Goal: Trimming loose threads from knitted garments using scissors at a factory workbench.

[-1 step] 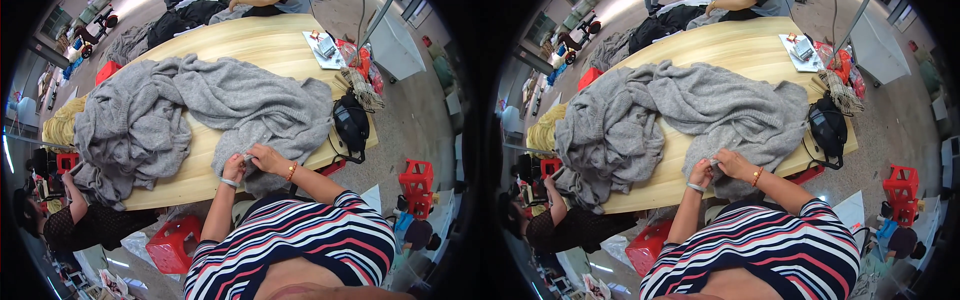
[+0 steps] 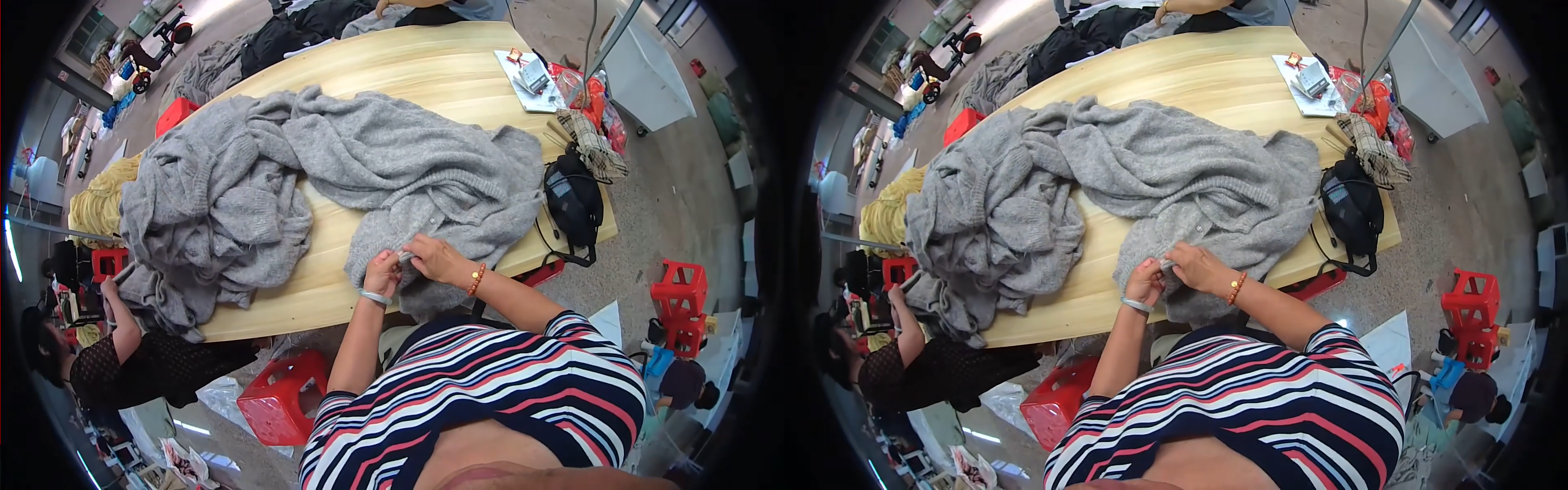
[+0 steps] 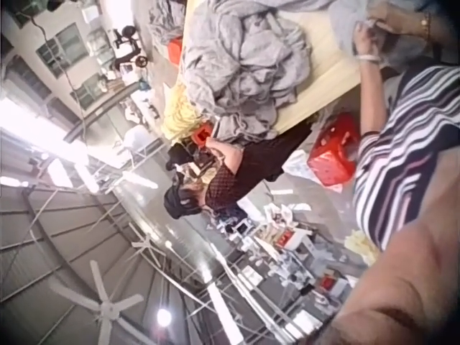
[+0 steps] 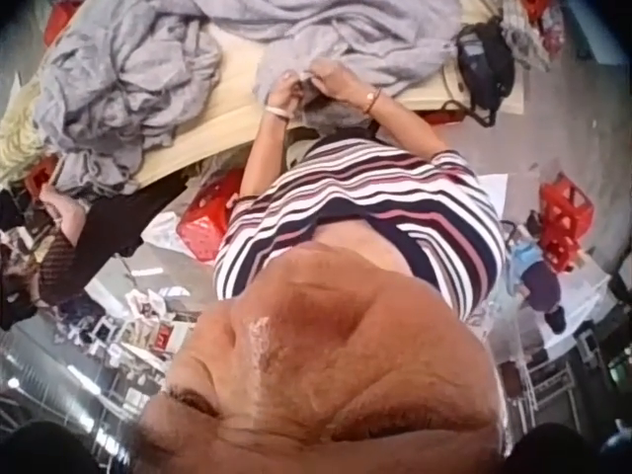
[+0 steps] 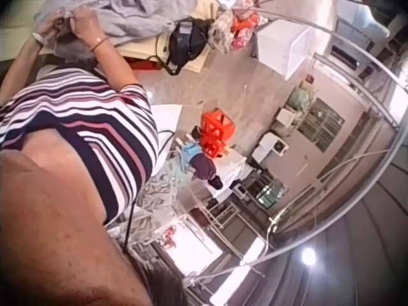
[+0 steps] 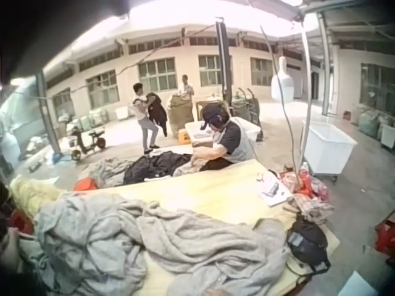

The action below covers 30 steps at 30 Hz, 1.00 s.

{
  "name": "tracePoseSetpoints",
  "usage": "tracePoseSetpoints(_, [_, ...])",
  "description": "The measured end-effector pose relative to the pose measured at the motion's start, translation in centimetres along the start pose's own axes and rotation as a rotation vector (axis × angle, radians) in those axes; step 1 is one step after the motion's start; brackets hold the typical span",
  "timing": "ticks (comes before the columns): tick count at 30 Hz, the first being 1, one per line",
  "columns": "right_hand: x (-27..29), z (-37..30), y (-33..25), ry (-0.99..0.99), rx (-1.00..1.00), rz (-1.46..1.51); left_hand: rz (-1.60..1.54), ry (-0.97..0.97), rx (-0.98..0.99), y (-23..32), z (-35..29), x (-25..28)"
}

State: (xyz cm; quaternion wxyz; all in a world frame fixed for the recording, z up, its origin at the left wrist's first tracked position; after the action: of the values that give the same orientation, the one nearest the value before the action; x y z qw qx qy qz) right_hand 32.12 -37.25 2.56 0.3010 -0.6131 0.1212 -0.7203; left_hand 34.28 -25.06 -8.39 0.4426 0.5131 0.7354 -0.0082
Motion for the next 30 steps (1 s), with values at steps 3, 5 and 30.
tracePoseSetpoints(3, [-0.2, -0.4, -0.5, -0.058, -0.041, -0.028, 0.004, -0.012, 0.018, -0.2, -0.5, 0.2])
tracePoseSetpoints(5, [-0.4, -0.3, -0.4, -0.076, -0.04, -0.045, 0.061, -0.062, -0.025, 0.3, -0.6, -0.3])
tracePoseSetpoints(30, [-1.3, -1.2, 1.6, -0.056, -0.079, 0.089, 1.037, -0.077, -0.807, 3.6, -5.6, -4.3])
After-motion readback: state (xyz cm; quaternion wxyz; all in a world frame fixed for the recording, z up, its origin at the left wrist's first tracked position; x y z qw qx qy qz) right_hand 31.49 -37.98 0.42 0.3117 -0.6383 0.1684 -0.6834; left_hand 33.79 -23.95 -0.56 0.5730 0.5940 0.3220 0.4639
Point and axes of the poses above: each hand's wrist, its own z-axis towards the middle knuckle, its own x-axis out of the back of the hand, y = z × x, the point moved 8 cm from there along z, towards the middle knuckle, and after that the axes turned 12 degrees about -z, right-handed, at the moved point
